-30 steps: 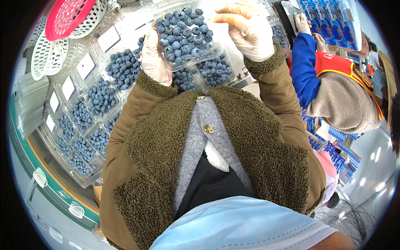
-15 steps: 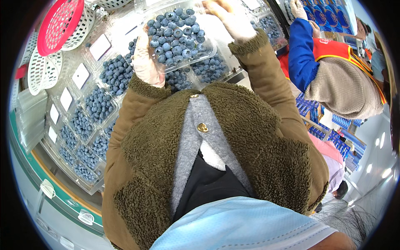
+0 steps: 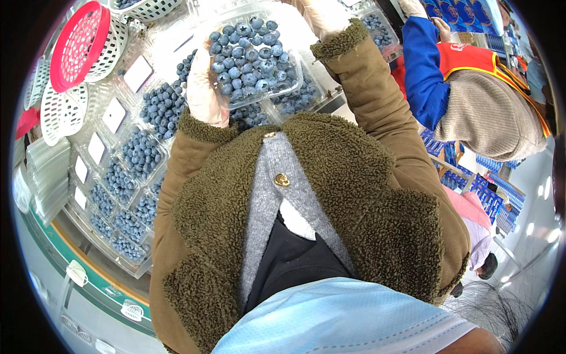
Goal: The person picks blueberries from a large bin and places them into clear plastic clamshell containers. They repeatedly fill containers, close the lids, and set them aside on the counter. The person wears gloves and a face mask while working at a produce station.
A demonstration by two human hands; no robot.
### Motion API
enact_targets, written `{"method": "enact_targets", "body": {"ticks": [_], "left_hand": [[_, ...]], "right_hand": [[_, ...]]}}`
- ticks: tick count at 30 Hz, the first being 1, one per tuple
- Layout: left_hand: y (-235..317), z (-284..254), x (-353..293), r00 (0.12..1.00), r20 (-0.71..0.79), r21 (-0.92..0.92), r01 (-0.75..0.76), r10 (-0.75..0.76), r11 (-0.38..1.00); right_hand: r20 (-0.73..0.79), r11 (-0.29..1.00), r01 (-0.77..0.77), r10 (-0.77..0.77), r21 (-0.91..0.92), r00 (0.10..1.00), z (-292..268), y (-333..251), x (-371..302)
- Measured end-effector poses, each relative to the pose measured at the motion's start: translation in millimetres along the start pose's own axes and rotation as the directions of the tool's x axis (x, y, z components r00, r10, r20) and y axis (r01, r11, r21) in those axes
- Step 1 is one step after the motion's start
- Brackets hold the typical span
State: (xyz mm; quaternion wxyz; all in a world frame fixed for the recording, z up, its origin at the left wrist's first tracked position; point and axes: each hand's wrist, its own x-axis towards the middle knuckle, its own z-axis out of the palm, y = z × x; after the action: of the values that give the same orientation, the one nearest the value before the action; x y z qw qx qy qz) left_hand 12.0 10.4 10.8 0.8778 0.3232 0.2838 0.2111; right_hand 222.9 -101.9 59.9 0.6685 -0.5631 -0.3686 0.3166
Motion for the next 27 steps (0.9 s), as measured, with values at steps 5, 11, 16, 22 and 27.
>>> {"method": "enact_targets", "body": {"ticks": [5,11,16,22,27], "left_hand": [[2,3,-1,0.999,-0.026,-0.020,-0.024,0.024,1.000],[3,6,-6,0.992,-0.094,0.077,-0.072,0.079,0.994],[0,0,1,0.996,0.075,-0.098,-0.046,0.054,0.994],[-5,-6,6,0.965,0.241,-0.217,-0.046,0.100,0.975],[1,-8,7,0.955,0.295,-0.297,0.047,0.045,0.954]], "right_hand": [[-0.047,0.929,0.006,-0.025,-0.371,0.999,-10,4,-4],[-0.072,0.943,0.118,-0.147,-0.311,0.986,3,3,-7],[0.365,0.396,0.504,-0.375,-0.768,0.852,22,-24,-24],[0.508,-0.014,0.524,-0.272,-0.851,0.817,46,-36,-16],[0.611,-0.166,0.589,-0.161,-0.791,0.775,56,-38,3]]}}
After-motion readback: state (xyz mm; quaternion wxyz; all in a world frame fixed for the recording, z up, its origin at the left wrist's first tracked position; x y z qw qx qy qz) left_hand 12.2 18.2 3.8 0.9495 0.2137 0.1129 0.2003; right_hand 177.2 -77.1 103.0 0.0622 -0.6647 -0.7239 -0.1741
